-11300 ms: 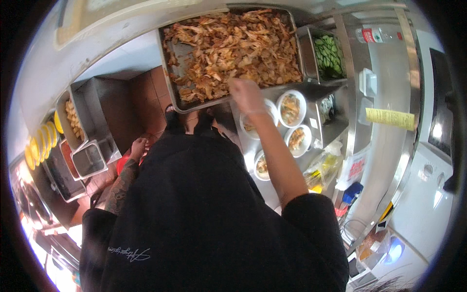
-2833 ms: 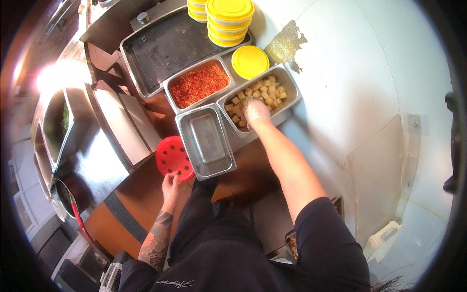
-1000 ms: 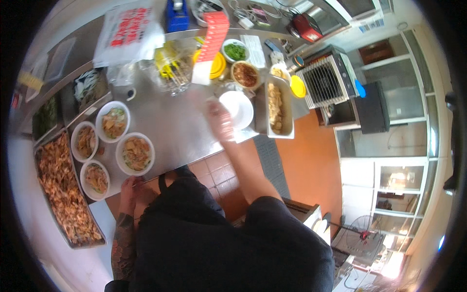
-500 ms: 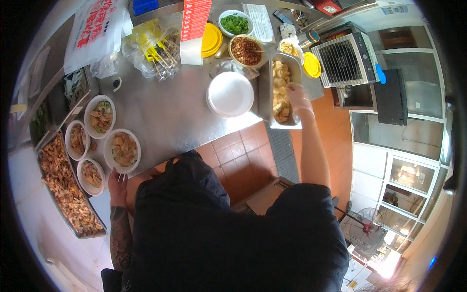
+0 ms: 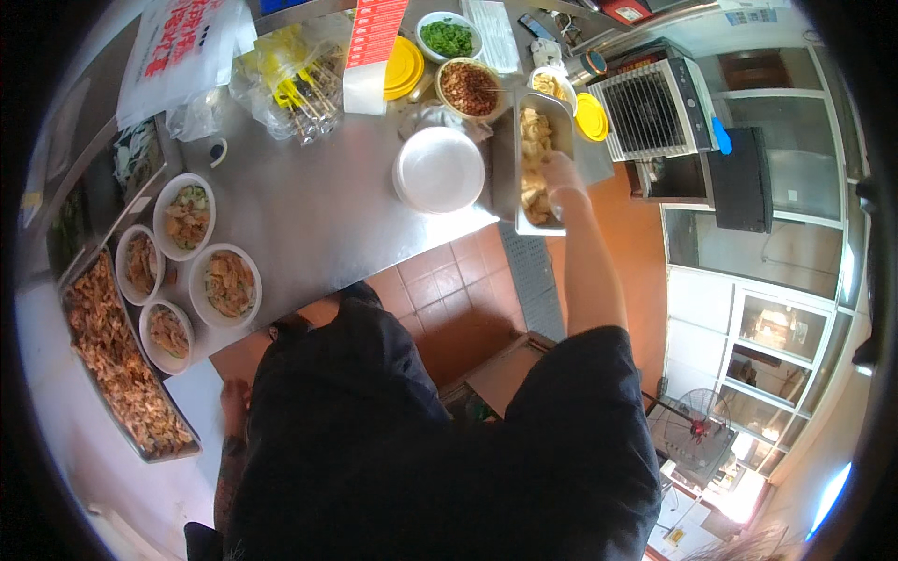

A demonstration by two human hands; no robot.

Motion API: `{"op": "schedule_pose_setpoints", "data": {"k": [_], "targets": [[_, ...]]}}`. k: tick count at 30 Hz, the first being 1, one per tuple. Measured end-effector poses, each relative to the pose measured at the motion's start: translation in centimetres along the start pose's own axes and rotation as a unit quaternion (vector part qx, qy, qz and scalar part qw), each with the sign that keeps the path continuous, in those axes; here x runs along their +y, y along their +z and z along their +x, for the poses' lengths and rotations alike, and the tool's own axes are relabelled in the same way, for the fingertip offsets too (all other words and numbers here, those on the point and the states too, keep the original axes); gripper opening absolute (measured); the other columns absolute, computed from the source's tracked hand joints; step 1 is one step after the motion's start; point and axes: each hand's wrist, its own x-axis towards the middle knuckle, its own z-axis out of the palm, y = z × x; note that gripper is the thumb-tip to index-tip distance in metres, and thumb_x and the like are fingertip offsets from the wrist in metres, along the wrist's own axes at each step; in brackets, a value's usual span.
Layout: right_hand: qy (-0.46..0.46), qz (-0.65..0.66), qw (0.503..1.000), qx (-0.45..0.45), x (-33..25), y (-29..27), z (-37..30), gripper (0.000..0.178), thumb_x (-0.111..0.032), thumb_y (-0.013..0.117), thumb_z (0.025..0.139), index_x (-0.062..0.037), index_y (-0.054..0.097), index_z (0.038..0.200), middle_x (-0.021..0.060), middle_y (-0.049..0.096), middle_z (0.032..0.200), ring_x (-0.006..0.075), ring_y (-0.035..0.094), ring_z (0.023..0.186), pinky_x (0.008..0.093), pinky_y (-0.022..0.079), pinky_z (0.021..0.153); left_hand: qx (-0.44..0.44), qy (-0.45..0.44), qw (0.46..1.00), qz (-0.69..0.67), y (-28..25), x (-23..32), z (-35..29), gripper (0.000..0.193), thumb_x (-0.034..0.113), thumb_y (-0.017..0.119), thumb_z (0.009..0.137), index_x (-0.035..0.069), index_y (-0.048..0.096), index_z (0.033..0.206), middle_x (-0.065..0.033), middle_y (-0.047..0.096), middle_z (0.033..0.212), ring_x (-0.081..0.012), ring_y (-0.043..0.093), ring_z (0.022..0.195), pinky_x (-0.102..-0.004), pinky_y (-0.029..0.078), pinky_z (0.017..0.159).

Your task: The person assembles bowls of food by adding sliced cucumbers, shredded cabbage, and shredded meat from metal trays into multiple white bowls. The person uses gloved hands to transfer ingredients and arranges the bowls on the stainless steel counter.

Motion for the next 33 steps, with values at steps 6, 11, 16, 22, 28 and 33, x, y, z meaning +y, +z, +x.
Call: {"op": "schedule_pose_setpoints", "data": {"k": [6,11,16,22,28,33], "targets": [[0.197,0.395,0.893,0.086,-3.6,-9.2,-5.1,0.024,-0.023,0.063,0.093,-0.0045,0.067,0.108,0.0047,0.067,0.086,0.014,0.058,0.072,0.0296,0.046,0.065,0.025,0.002,0.998,0.049,1.6,-3.5,-1.9,0.026,0.021,0.055,0.092,0.003,0.067,0.106,-0.0209,0.067,0.096,-0.0382,0.065,0.09,-0.0474,0.051,0.076],[0.068,0.518,0.851,0.05,-12.9,-12.0,-7.3,0.02,-0.018,0.063,0.095,-0.0023,0.065,0.107,-0.0014,0.062,0.082,0.0055,0.053,0.068,0.0228,0.041,0.055,0.038,0.184,0.976,0.107,4.6,-3.2,0.5,0.02,0.018,0.056,0.09,0.002,0.066,0.098,-0.0181,0.066,0.091,-0.036,0.063,0.082,-0.0472,0.049,0.071],[-0.183,0.454,0.862,-0.128,-34.5,-9.0,-6.0,0.023,-0.017,0.063,0.094,-0.002,0.066,0.111,0.0045,0.068,0.091,0.0099,0.061,0.079,0.0273,0.05,0.07,0.145,0.012,0.985,-0.088,8.7,-3.9,-0.7,0.029,0.029,0.055,0.098,0.003,0.066,0.101,-0.0121,0.067,0.086,-0.0256,0.064,0.076,-0.0385,0.048,0.065],[-0.337,0.262,0.884,-0.189,-58.8,-1.3,-4.5,0.031,-0.026,0.058,0.091,-0.0046,0.068,0.11,0.0177,0.069,0.104,0.0299,0.067,0.097,0.0408,0.051,0.084,0.137,-0.197,0.863,-0.444,9.9,-2.6,-8.4,0.017,0.027,0.053,0.098,0.011,0.059,0.1,-0.0012,0.059,0.08,-0.013,0.058,0.068,-0.0279,0.043,0.052],[-0.362,0.225,0.89,-0.16,-58.2,0.5,-0.5,0.025,-0.017,0.055,0.091,-0.0018,0.066,0.107,0.0198,0.067,0.11,0.0337,0.064,0.103,0.0433,0.051,0.088,0.137,-0.196,0.805,-0.544,15.4,-9.5,-13.9,0.012,0.024,0.053,0.098,0.014,0.055,0.092,0.0008,0.056,0.075,-0.0095,0.052,0.058,-0.0252,0.04,0.046],[-0.405,0.07,0.895,0.172,-36.9,-4.0,2.0,0.023,-0.013,0.063,0.09,-0.0039,0.069,0.109,0.0138,0.069,0.111,0.0276,0.067,0.099,0.036,0.053,0.086,0.127,-0.122,0.918,-0.354,14.9,-9.3,-13.5,0.013,0.024,0.053,0.099,0.012,0.057,0.095,-0.0009,0.058,0.075,-0.0103,0.053,0.058,-0.0256,0.04,0.045]]}}
